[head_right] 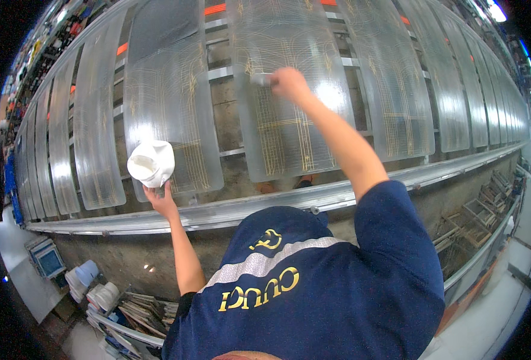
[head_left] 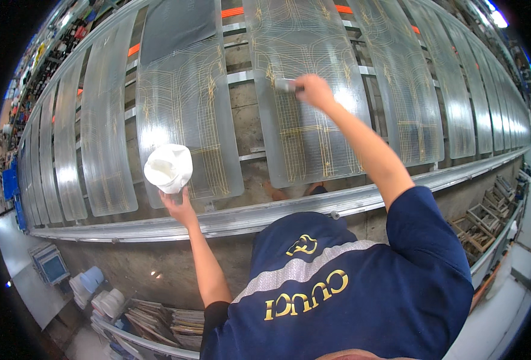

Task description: The person wipes the surface of several large transparent panels using a white cloth and a small scraper. They repeatedly dip the cloth into a white container and continue cleaning the panels in a factory setting.

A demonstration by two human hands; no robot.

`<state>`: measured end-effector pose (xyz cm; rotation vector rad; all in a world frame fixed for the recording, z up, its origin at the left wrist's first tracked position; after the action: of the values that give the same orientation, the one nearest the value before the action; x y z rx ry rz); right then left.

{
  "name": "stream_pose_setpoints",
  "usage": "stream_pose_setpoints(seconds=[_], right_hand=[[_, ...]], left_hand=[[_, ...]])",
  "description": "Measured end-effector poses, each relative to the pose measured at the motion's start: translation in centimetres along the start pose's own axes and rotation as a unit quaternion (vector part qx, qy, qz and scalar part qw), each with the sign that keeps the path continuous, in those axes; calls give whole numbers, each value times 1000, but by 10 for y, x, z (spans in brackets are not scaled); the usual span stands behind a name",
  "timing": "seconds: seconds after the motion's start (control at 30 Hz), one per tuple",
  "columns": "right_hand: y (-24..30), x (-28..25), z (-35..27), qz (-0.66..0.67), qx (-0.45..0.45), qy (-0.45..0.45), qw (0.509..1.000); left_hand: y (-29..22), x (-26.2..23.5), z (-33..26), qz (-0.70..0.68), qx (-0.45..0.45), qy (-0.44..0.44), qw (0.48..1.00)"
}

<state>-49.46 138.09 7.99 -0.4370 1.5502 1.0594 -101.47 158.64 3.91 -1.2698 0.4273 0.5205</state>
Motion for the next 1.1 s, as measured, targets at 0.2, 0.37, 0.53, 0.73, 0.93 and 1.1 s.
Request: stream_pose_setpoints(seconds=[0.2,0.37,0.53,0.73,0.93,1.1], right_hand=[[71,16,-218,22,-110,-60,992],[58,-26,-79,52,0,64,997],[0,-30,52,12,-13,20,1000],[27,17,-69,47,-80,-53,994],[95,24,-320,12,-119,-20,993],[69,-33,-215,59,-73,-70,993]], left_hand=[[9,-25,-41,86,27,9,996],[35,-18,-67,84,-40,8,996],[9,-6,-74,144,42,57,987],[14,-18,-89,164,46,70,983],[0,-17,-92,154,86,46,983],[12,-21,-91,205,58,76,974]])
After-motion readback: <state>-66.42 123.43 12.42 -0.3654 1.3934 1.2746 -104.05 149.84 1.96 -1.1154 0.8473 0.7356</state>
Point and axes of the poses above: each hand's wrist, its own z-axis towards the middle knuckle, its own x-axis out of the palm, y = z × x, the point moved 6 cm from there along z, towards the middle knuckle, and after that the axes turned 7 degrees about -y, right-handed, at the moved point
